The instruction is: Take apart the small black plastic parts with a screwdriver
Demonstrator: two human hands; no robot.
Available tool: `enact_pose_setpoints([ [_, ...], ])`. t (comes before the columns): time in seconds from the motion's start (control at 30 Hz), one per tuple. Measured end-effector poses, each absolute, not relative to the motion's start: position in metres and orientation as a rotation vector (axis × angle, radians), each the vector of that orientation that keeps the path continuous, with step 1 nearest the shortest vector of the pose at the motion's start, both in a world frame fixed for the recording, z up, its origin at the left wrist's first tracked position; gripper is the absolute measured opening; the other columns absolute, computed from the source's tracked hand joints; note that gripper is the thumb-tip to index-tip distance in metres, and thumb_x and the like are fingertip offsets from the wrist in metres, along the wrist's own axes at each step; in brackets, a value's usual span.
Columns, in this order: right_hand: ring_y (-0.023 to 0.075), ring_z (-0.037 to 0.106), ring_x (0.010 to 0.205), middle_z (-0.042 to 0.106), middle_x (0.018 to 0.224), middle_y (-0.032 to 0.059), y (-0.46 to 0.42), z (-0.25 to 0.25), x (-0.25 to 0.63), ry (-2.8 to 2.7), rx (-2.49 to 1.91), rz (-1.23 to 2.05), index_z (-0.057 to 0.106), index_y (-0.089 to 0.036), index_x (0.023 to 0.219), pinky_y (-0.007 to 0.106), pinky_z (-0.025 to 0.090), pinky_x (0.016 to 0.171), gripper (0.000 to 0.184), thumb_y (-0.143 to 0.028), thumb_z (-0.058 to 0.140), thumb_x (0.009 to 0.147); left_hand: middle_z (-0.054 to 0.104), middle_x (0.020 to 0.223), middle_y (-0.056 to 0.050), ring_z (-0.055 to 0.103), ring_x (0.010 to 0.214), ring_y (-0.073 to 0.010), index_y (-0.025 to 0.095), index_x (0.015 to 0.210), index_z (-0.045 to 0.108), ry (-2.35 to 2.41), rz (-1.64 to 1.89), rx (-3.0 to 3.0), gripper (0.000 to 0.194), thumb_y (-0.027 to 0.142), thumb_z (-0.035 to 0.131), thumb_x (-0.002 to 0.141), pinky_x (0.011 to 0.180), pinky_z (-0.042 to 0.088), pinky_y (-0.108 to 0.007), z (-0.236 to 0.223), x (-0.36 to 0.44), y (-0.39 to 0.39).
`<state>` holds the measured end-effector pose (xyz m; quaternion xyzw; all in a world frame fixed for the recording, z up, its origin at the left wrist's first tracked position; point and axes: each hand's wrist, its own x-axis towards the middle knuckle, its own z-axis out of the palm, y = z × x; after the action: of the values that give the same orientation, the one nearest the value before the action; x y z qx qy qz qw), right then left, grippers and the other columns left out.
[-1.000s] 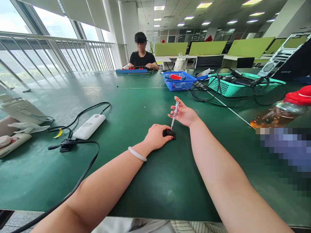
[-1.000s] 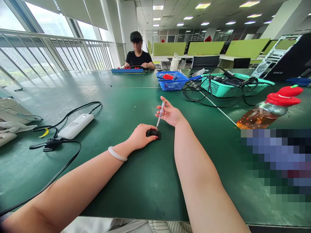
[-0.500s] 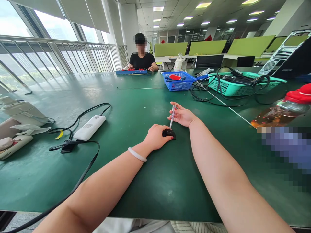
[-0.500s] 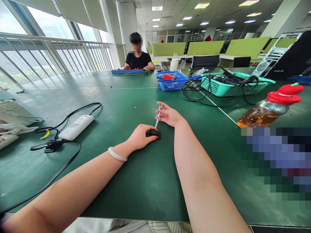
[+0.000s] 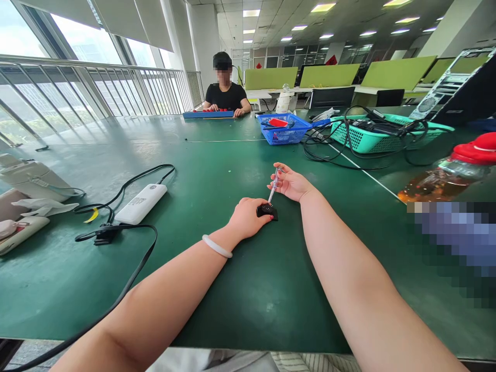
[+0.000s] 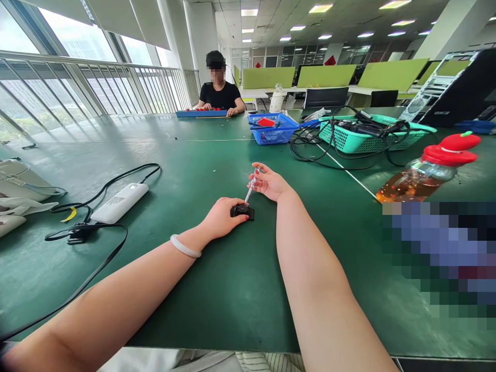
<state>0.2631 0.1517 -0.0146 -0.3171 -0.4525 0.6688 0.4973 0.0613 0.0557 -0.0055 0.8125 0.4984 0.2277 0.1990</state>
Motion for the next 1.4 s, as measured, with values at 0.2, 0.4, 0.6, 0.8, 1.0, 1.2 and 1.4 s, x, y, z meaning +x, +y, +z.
enact_pose_setpoints([
  [0.2,0.0113,0.064,0.064,0.067,0.074,-0.0073,0.1538,-0.0160,0.2628,-1.057,-0.763,1.618,0.057,-0.030,0.103,0.041,0.057,0.087,0.037,-0.022,0.077,0.072,0.073,0.112,-0.004,0.059,0.113,-0.0280,0.023,0.115,0.069,1.410,0.649,2.262,0.035,0.034,0.070,0.082,0.101,0.048,-0.040,-0.0036,0.0620,0.0556],
  [0.4,0.0117,0.066,0.066,0.067,0.075,-0.0076,0.1545,-0.0167,0.2632,-1.092,-0.748,1.598,0.056,-0.030,0.104,0.044,0.057,0.089,0.039,-0.026,0.078,0.072,0.073,0.111,-0.005,0.061,0.111,-0.0276,0.022,0.113,0.070,1.418,0.661,2.288,0.034,0.034,0.070,0.081,0.102,0.047,-0.040,-0.0049,0.0621,0.0565],
  [0.6,0.0121,0.066,0.065,0.068,0.074,-0.0070,0.1549,-0.0167,0.2638,-1.027,-0.697,1.624,0.056,-0.030,0.102,0.041,0.059,0.084,0.039,-0.021,0.079,0.072,0.073,0.113,-0.004,0.059,0.114,-0.0282,0.022,0.115,0.070,1.419,0.663,2.261,0.034,0.032,0.068,0.082,0.101,0.048,-0.040,-0.0046,0.0616,0.0562],
  [0.8,0.0118,0.066,0.067,0.069,0.073,-0.0060,0.1564,-0.0184,0.2651,-1.001,-0.641,1.618,0.058,-0.029,0.100,0.036,0.061,0.078,0.038,-0.020,0.080,0.071,0.073,0.113,-0.004,0.060,0.112,-0.0276,0.022,0.118,0.068,1.428,0.678,2.269,0.037,0.027,0.066,0.082,0.100,0.048,-0.038,-0.0057,0.0616,0.0564],
  [1.0,0.0111,0.066,0.065,0.069,0.074,-0.0076,0.1536,-0.0158,0.2663,-1.011,-0.598,1.618,0.058,-0.030,0.099,0.039,0.060,0.084,0.038,-0.024,0.082,0.070,0.074,0.112,-0.003,0.060,0.110,-0.0271,0.021,0.118,0.068,1.418,0.698,2.271,0.036,0.023,0.066,0.082,0.101,0.048,-0.038,-0.0070,0.0613,0.0574],
  [1.2,0.0092,0.062,0.061,0.066,0.072,-0.0085,0.1505,-0.0139,0.2661,-1.038,-0.564,1.661,0.059,-0.031,0.103,0.042,0.059,0.089,0.042,-0.027,0.083,0.069,0.073,0.115,-0.003,0.059,0.113,-0.0266,0.022,0.120,0.067,1.418,0.688,2.264,0.038,0.022,0.067,0.082,0.102,0.048,-0.038,-0.0056,0.0616,0.0568],
  [1.4,0.0093,0.063,0.064,0.066,0.073,-0.0091,0.1522,-0.0146,0.2657,-1.005,-0.526,1.629,0.059,-0.032,0.102,0.039,0.059,0.088,0.043,-0.027,0.084,0.068,0.074,0.111,-0.004,0.061,0.110,-0.0267,0.022,0.117,0.069,1.405,0.695,2.279,0.036,0.024,0.066,0.082,0.101,0.049,-0.039,-0.0070,0.0615,0.0583],
])
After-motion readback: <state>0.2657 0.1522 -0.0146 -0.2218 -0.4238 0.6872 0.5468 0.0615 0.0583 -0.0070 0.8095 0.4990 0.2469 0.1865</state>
